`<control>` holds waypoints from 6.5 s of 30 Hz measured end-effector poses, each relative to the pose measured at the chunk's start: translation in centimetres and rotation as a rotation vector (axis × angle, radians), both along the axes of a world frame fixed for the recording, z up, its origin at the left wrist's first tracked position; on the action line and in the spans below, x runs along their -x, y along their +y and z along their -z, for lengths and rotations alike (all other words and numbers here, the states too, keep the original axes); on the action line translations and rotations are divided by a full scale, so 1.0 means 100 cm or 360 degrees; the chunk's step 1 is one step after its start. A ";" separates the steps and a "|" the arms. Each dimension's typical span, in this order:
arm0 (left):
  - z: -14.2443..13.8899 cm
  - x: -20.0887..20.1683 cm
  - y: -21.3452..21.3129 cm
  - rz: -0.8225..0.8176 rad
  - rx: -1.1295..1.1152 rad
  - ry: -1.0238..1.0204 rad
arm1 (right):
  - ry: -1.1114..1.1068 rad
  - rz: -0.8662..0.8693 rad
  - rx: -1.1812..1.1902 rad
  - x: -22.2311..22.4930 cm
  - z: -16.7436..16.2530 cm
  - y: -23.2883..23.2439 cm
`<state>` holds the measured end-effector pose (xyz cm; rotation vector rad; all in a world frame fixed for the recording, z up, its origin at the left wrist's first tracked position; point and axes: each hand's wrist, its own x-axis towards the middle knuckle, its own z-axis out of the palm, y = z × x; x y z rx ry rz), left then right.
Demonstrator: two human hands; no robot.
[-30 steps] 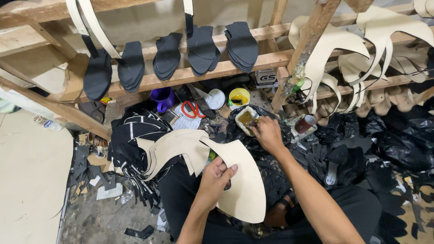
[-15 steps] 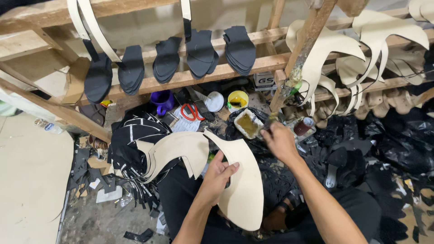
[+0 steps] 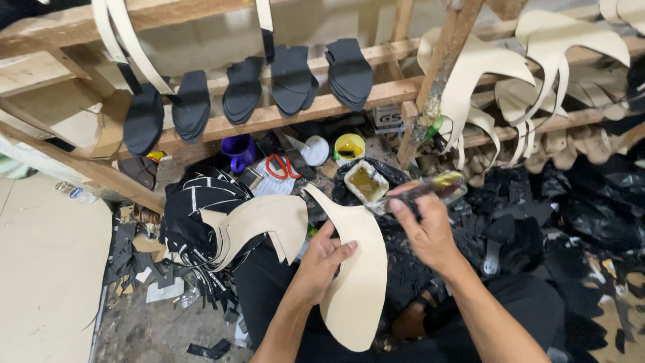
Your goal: The person sits on the floor and applies glue to the edges of beige shoe upper parts using a brush. They repeatedly dip the brush into a container, coat the edges, and place the treated parts on a wooden shelf.
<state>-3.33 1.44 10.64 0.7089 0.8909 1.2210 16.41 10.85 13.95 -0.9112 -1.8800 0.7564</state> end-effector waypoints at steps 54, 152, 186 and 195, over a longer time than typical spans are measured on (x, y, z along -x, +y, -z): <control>0.024 -0.007 0.033 -0.0113 -0.0069 0.0183 | 0.0918 0.0108 0.0867 -0.014 0.022 -0.053; 0.021 -0.011 0.033 -0.0496 -0.0266 -0.0023 | -0.0572 0.0026 -0.0595 -0.029 -0.043 0.012; 0.001 -0.041 0.031 -0.0611 -0.0212 -0.0030 | -0.0009 0.0377 -0.0744 -0.021 -0.010 -0.042; 0.027 -0.040 0.037 -0.0730 -0.0517 0.0209 | -0.0148 0.0244 -0.0665 -0.023 -0.017 -0.045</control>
